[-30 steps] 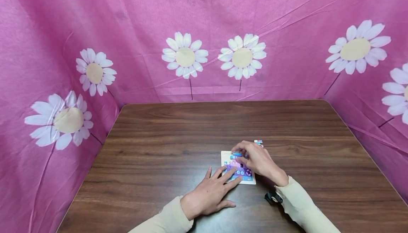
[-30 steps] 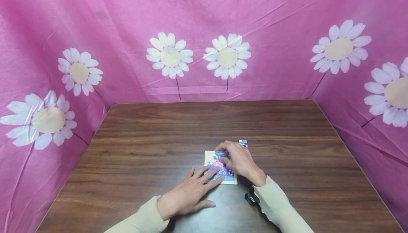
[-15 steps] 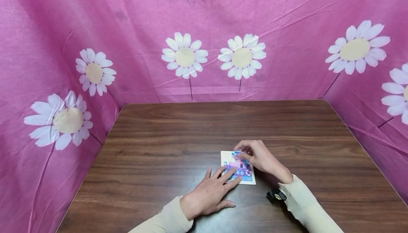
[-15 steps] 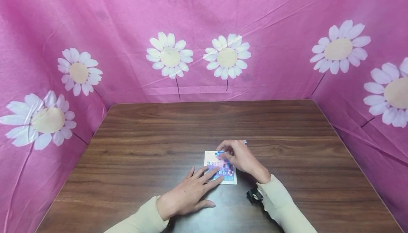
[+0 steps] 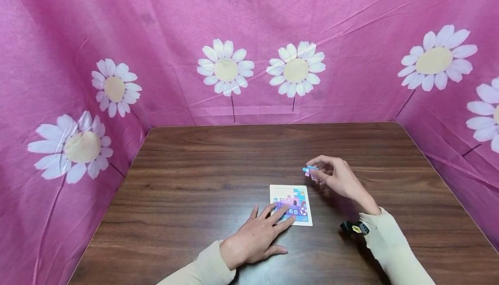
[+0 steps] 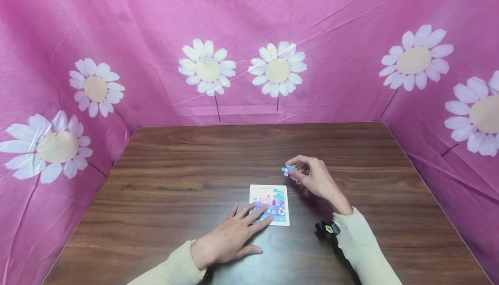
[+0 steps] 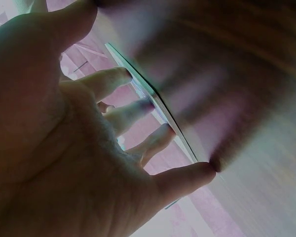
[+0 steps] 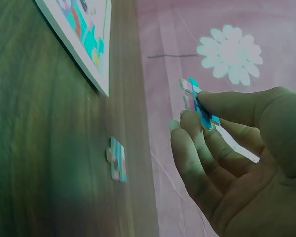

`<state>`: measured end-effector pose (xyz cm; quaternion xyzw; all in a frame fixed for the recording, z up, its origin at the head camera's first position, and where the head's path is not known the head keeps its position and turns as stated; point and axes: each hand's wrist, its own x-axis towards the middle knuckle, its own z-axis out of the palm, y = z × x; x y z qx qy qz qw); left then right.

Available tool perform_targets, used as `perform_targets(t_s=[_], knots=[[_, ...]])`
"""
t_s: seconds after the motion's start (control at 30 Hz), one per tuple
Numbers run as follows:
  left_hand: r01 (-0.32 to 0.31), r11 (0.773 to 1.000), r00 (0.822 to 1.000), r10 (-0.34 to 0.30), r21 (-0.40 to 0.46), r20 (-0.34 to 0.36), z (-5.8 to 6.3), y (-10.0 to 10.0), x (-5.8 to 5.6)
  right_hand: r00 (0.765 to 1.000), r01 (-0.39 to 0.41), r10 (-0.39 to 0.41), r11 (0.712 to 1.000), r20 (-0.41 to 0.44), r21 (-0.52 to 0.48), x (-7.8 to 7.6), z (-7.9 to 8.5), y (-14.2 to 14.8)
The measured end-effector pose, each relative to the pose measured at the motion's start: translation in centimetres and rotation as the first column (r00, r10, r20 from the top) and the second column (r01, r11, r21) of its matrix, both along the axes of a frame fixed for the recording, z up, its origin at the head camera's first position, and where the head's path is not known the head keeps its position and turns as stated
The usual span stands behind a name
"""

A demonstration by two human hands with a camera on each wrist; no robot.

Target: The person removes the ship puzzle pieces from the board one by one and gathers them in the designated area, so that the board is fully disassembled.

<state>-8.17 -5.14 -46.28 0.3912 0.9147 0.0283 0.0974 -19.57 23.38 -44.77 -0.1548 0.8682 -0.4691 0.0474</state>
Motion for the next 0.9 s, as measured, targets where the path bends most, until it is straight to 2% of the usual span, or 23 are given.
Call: perform_targets(t_s=[0.2, 0.47, 0.73, 0.9], knots=[[-0.005, 1.0, 1.0, 0.005, 0.006, -0.007, 0.1, 0.0, 0.0, 0.998, 0.062, -0.062, 0.997, -0.012, -0.041, -0.4, 0.3, 1.2], [0.012, 1.0, 1.0, -0.012, 0.004, 0.006, -0.1, 0.1, -0.3, 0.985, 0.168, -0.166, 0.985, -0.047, 0.032, -0.7, 0.2, 2.8], [0.011, 1.0, 1.0, -0.011, 0.013, 0.009, -0.3, -0.1, -0.2, 0.974, 0.208, -0.215, 0.973, 0.066, 0.103, -1.0, -1.3, 4.2], [0.006, 1.0, 1.0, -0.006, 0.029, 0.007, -0.2, -0.2, -0.1, 0.973, 0.205, -0.214, 0.974, 0.093, 0.094, -1.2, -1.8, 4.4]])
